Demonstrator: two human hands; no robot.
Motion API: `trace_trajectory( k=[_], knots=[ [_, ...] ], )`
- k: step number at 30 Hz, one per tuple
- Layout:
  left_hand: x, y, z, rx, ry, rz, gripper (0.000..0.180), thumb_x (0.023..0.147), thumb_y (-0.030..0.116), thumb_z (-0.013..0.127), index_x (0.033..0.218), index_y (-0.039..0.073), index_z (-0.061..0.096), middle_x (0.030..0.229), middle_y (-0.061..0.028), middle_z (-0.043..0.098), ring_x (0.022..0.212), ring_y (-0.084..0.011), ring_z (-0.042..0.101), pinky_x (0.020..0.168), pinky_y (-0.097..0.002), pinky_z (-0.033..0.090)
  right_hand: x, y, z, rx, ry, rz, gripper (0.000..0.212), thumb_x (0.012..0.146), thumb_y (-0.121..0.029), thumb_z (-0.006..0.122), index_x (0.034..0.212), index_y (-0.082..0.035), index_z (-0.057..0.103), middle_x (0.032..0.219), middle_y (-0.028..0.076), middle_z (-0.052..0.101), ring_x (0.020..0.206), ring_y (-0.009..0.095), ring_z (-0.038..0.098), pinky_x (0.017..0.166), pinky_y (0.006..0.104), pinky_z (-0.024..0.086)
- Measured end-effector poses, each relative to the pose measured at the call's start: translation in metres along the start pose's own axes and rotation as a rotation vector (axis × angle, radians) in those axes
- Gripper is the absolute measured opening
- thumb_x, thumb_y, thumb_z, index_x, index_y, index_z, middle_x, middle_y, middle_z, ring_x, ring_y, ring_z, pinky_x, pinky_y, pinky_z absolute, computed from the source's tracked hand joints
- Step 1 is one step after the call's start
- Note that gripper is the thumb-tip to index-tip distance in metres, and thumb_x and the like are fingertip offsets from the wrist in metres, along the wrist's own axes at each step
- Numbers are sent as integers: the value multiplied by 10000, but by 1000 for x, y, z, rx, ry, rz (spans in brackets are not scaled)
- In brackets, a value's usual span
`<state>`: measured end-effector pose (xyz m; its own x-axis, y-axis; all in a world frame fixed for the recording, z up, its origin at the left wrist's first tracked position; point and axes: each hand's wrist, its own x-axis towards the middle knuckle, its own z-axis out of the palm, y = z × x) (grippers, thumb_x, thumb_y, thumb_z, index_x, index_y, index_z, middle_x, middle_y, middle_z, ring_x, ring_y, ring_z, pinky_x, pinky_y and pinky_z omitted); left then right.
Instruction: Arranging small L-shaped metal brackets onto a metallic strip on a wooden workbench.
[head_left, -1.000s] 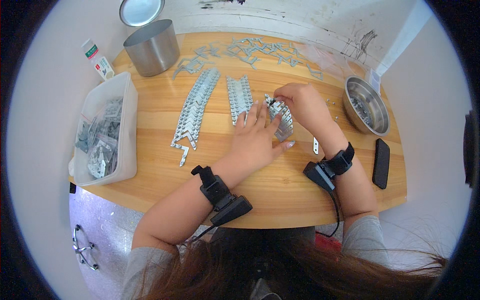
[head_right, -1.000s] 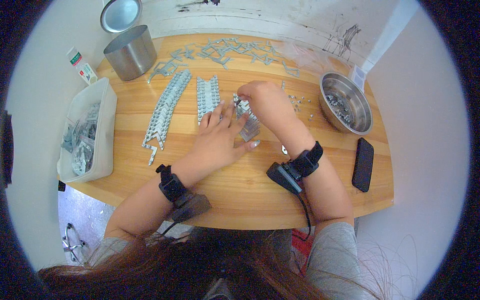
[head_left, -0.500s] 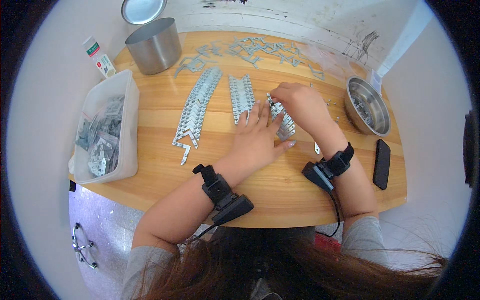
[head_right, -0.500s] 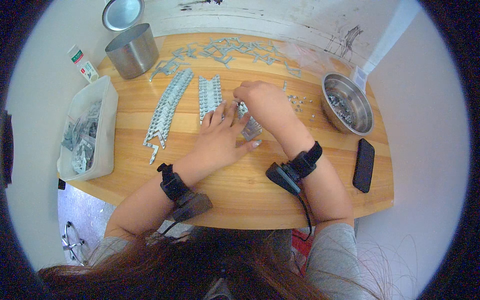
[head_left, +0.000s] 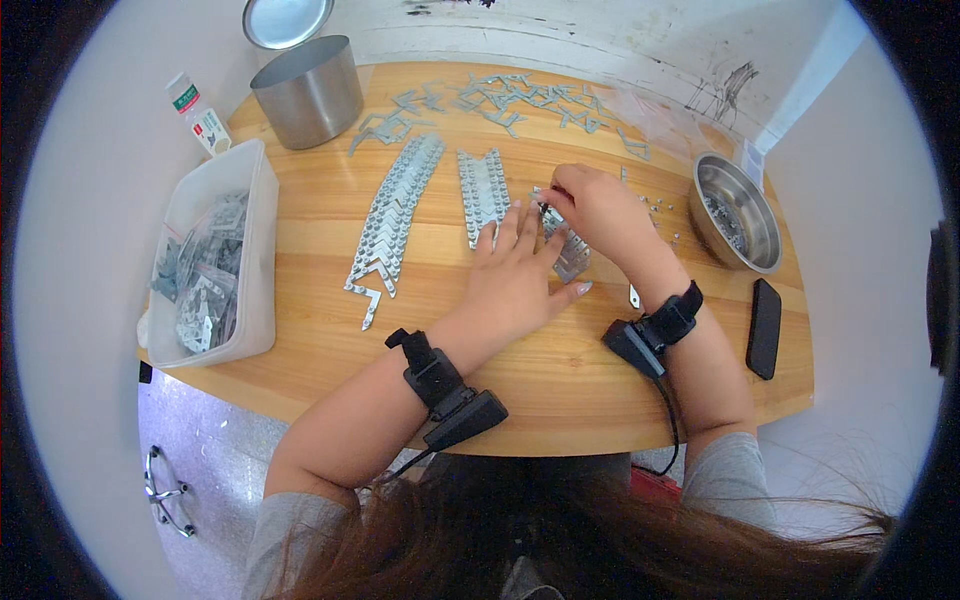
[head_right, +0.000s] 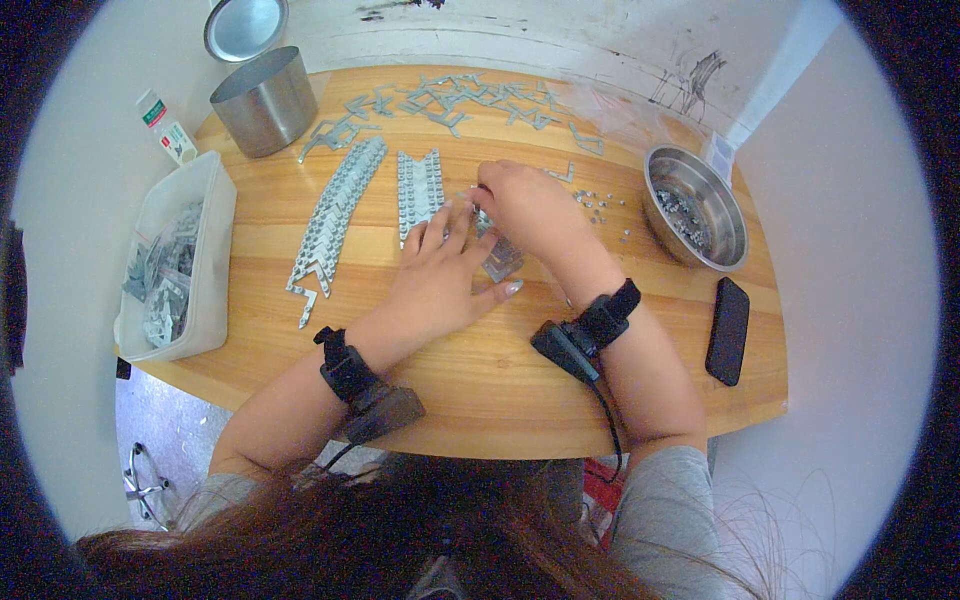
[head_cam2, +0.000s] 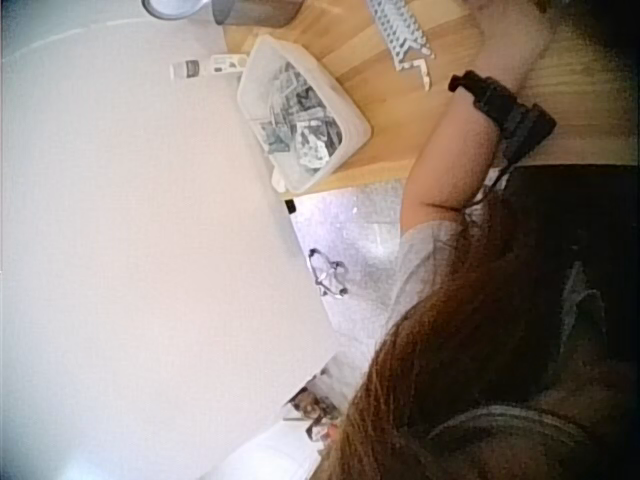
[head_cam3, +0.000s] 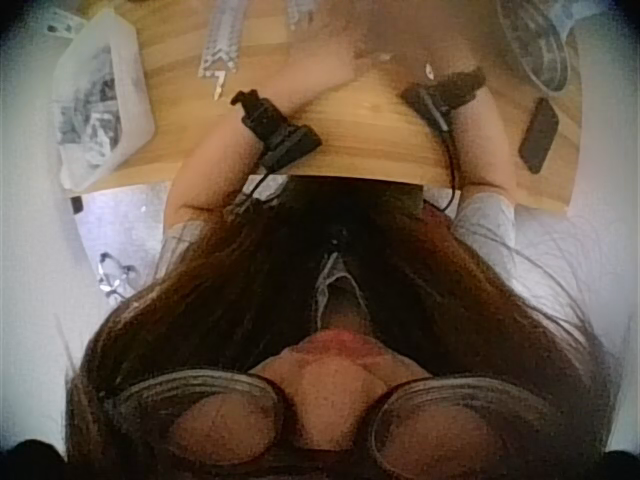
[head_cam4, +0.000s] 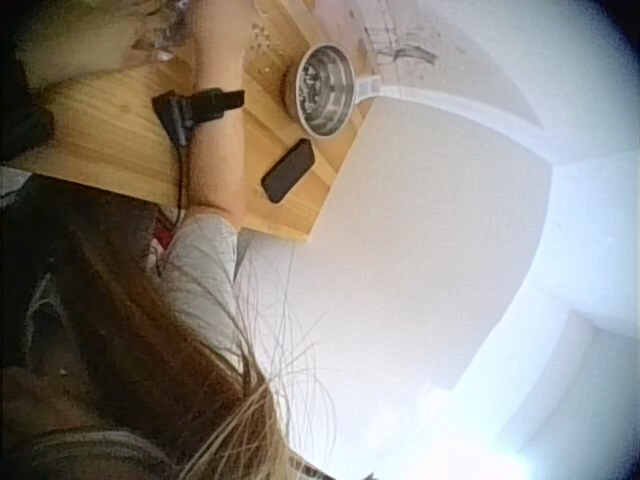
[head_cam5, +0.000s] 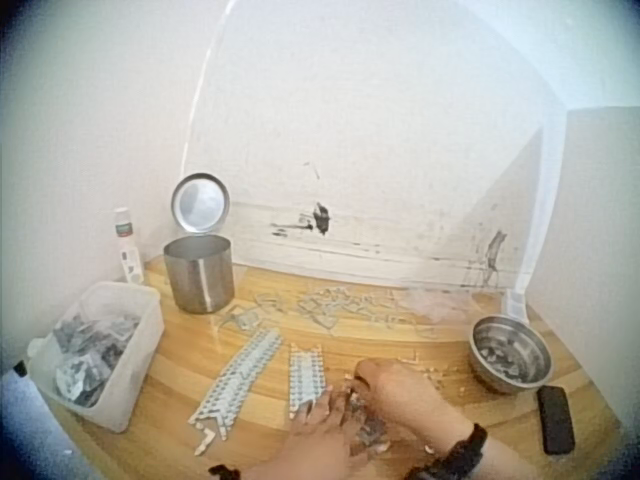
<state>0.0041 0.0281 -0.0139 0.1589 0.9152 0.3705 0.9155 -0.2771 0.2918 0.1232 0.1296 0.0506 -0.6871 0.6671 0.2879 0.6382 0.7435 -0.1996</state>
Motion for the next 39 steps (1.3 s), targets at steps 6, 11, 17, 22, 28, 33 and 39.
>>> trace_trajectory(
  k=[6,11,17,22,28,33,39],
  knots=[
    [1,0,-1,5,-38,-4,688,855,566,524,1319,60,498,1434,-264,334,1364,-391,235,1083,-499,183,-4,6,0,138,126,-26,175,860,-226,612,886,-54,622,790,128,641,735,345,611,630,422,482],
    [0,0,-1,20,-33,-3,688,853,562,528,1323,60,492,1437,-265,326,1365,-391,233,1084,-498,182,0,1,1,-28,102,15,176,859,-229,613,898,-58,627,774,118,642,703,332,616,608,406,483],
    [-1,0,-1,24,-38,-6,691,853,556,529,1339,67,476,1451,-263,308,1367,-391,234,1086,-496,178,-4,-1,-6,142,67,82,147,855,-201,616,891,-59,633,781,135,647,698,323,620,605,399,482],
    [1,2,2,7,-9,-9,693,853,551,530,1350,73,467,1437,-264,334,1363,-394,242,1088,-492,176,-3,3,-4,115,176,67,181,851,-224,645,887,-46,643,713,121,638,647,278,622,574,369,476],
    [2,3,0,10,-30,-7,696,858,556,519,1358,75,460,1431,-261,349,1360,-397,251,1088,-490,180,-5,26,-44,197,312,288,204,810,-247,662,857,-49,666,722,169,641,691,331,628,635,396,490],
    [-2,-1,0,44,5,-2,697,864,546,509,1373,73,445,1436,-259,346,1360,-397,250,1088,-503,180,-19,71,-73,94,243,418,143,773,-165,679,846,-43,692,762,158,665,705,304,647,660,384,500],
    [-1,0,-5,25,-35,-19,678,872,508,515,1383,72,427,1457,-245,318,1368,-391,236,1094,-504,166,-17,89,-51,66,52,444,126,724,-137,707,809,-45,722,776,164,675,718,300,655,682,380,514]
  ],
)
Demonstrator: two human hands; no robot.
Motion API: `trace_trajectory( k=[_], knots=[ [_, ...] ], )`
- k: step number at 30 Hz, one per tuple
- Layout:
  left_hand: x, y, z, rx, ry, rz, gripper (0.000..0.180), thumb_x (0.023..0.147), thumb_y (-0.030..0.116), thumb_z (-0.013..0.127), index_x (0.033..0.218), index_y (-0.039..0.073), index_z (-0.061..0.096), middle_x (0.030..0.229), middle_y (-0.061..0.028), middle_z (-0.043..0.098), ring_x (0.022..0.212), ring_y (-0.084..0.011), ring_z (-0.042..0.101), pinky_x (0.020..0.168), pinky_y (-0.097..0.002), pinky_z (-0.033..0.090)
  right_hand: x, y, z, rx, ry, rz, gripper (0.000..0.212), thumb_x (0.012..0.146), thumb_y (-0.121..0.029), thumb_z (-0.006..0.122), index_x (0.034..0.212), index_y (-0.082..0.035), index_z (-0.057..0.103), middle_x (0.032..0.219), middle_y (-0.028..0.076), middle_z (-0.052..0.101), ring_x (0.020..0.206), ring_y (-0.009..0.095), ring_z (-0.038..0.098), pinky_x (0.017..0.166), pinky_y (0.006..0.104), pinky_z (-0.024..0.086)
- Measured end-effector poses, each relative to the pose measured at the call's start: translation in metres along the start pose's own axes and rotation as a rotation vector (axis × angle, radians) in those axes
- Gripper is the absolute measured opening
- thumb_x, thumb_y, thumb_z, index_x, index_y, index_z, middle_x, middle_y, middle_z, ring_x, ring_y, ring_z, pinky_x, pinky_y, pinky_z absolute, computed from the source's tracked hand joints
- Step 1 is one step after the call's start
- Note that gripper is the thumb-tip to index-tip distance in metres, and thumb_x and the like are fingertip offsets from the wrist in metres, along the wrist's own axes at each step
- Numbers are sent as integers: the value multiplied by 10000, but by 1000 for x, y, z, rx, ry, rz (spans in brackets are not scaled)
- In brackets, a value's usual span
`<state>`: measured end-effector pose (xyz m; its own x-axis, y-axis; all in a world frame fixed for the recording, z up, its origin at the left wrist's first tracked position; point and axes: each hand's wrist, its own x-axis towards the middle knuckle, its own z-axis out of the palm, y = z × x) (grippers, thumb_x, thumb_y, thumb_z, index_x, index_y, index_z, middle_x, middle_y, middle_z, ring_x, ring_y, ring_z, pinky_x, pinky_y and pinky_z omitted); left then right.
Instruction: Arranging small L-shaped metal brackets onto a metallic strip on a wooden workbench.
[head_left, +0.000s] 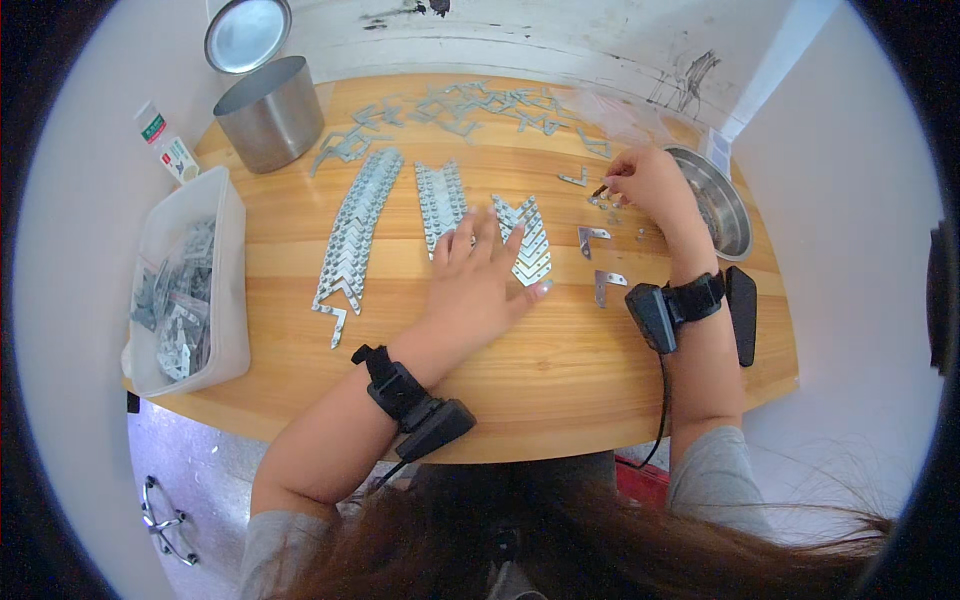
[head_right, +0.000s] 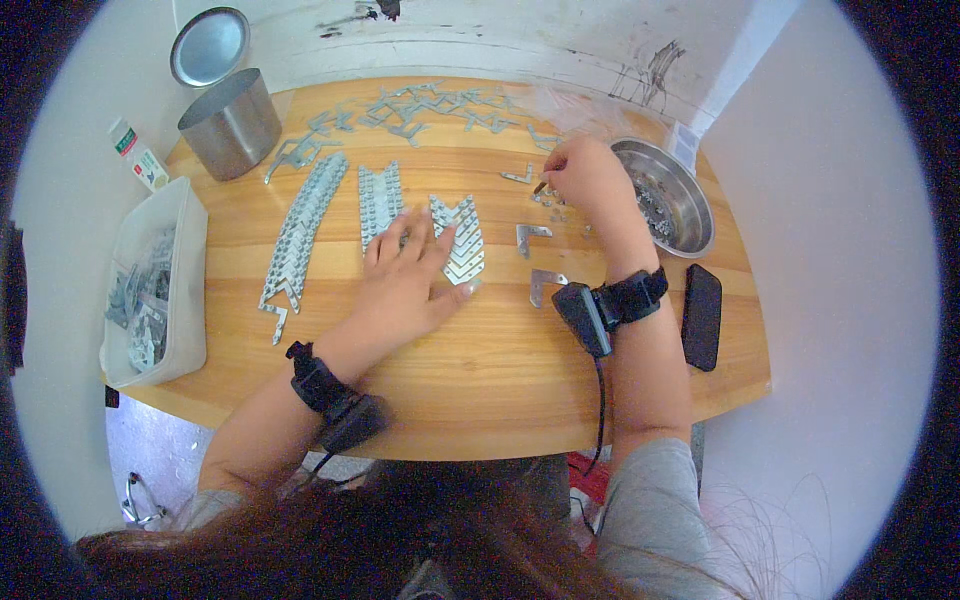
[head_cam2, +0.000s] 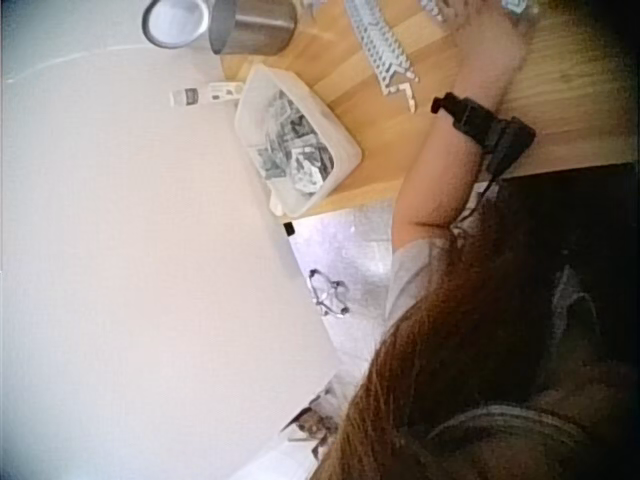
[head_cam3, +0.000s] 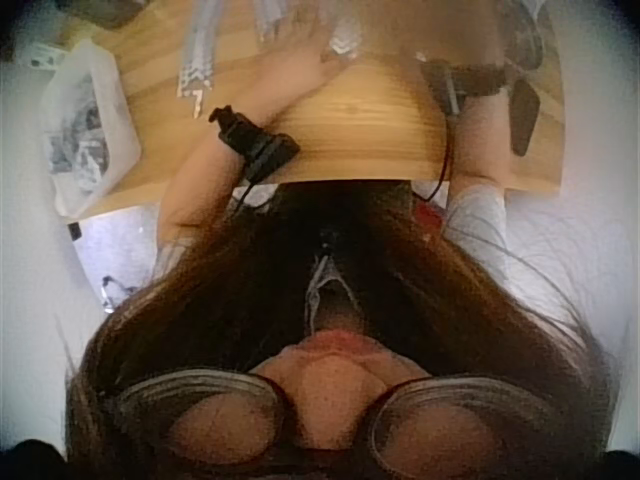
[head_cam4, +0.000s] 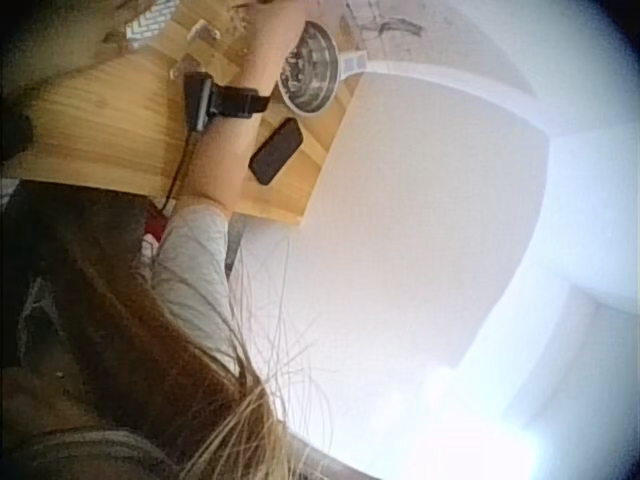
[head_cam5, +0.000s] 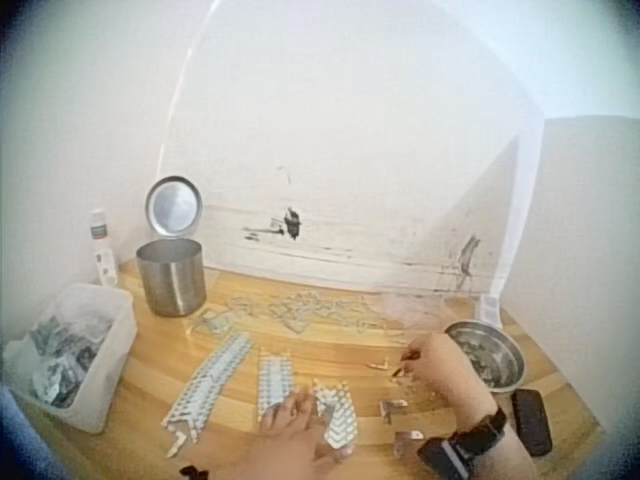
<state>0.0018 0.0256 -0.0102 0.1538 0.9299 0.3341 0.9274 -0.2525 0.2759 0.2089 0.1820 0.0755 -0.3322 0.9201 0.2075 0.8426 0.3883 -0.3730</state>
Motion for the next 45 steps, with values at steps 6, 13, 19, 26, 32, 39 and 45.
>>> trace_trajectory(
  k=[6,13,19,26,32,39,45],
  knots=[
    [3,-1,-4,-118,98,-10,612,857,382,589,1341,35,447,1415,-192,392,1326,-376,290,1077,-510,197,0,-1,8,3,-59,-23,126,731,-134,696,814,-44,724,768,156,681,713,291,663,671,379,516],
    [8,-2,-10,-297,241,-34,495,812,222,676,1241,32,517,1247,-157,537,1234,-332,403,1023,-456,306,-15,-39,-11,286,-114,19,140,806,-123,665,864,0,699,714,104,685,605,153,660,565,289,495],
    [9,-4,-11,-367,346,-4,475,785,228,716,1194,49,555,1150,-154,576,1148,-337,467,998,-435,349,-28,-63,-22,440,-194,-39,153,837,-131,663,884,13,683,728,69,692,617,109,654,519,226,466],
    [11,-5,-9,-447,406,-10,355,770,206,735,1068,32,648,1019,-136,651,1040,-312,542,916,-409,415,-42,-82,-23,613,-289,-140,118,827,-102,678,864,9,679,725,55,677,632,95,643,521,206,465],
    [12,-6,-11,-538,400,8,227,778,145,719,965,21,688,932,-116,678,936,-276,592,836,-379,454,-45,-85,-17,630,-328,-195,106,813,-65,689,849,32,670,720,70,670,639,102,640,551,227,496],
    [11,-4,-17,-572,369,16,162,795,82,688,938,8,689,887,-120,677,883,-263,608,782,-362,476,-45,-86,-19,605,-362,-172,100,822,-76,689,853,18,675,719,63,671,634,91,635,526,220,479],
    [14,-2,-13,-649,461,74,149,814,110,654,925,18,690,805,-133,661,806,-303,585,729,-388,454,-43,-82,-24,639,-419,-189,100,829,-93,692,853,4,679,722,42,671,638,78,623,511,207,443]
  ],
)
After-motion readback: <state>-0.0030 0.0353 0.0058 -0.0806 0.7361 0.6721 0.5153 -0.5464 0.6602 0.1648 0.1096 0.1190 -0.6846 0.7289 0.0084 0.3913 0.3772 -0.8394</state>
